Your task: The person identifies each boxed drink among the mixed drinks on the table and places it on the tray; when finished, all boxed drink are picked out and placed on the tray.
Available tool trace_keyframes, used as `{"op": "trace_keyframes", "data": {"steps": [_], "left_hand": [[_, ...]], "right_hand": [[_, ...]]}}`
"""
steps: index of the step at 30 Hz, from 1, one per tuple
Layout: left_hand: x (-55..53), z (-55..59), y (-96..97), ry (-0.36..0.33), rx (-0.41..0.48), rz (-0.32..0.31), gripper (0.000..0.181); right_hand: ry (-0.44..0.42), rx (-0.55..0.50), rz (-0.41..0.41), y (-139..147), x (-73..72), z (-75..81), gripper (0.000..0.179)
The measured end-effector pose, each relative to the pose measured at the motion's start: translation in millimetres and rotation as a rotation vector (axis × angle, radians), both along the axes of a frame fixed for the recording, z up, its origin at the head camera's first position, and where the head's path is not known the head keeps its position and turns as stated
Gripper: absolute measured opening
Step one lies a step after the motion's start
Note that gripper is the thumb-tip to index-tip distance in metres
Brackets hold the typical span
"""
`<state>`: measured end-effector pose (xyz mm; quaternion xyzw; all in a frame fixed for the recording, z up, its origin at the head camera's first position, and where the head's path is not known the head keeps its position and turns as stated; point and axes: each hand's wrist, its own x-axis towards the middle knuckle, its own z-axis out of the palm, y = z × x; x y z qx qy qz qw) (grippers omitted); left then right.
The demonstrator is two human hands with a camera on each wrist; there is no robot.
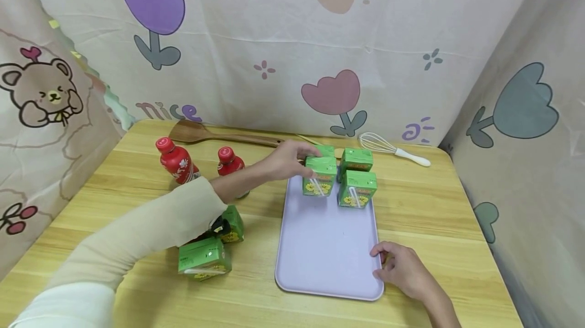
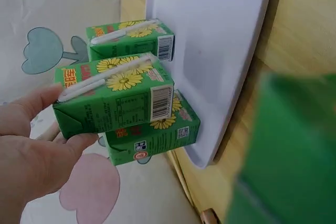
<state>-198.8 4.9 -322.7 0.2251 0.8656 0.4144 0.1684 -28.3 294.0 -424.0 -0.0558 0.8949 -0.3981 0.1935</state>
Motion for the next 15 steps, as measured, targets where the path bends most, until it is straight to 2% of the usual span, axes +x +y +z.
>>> {"op": "trace_keyframes", "data": {"steps": [8, 15], "left_hand": [[-2.1, -10.1, 7.7, -0.007, -0.061, -0.031, 0.047], [-0.5, -19.0, 12.3, -0.062, -0.082, -0.021, 0.046]], "right_hand": [[-0.001, -0.007, 0.004, -0.5, -0.3, -0.4, 0.034], [-0.003, -0.004, 0.005, 0.5, -0.1, 1.0, 0.034]]}}
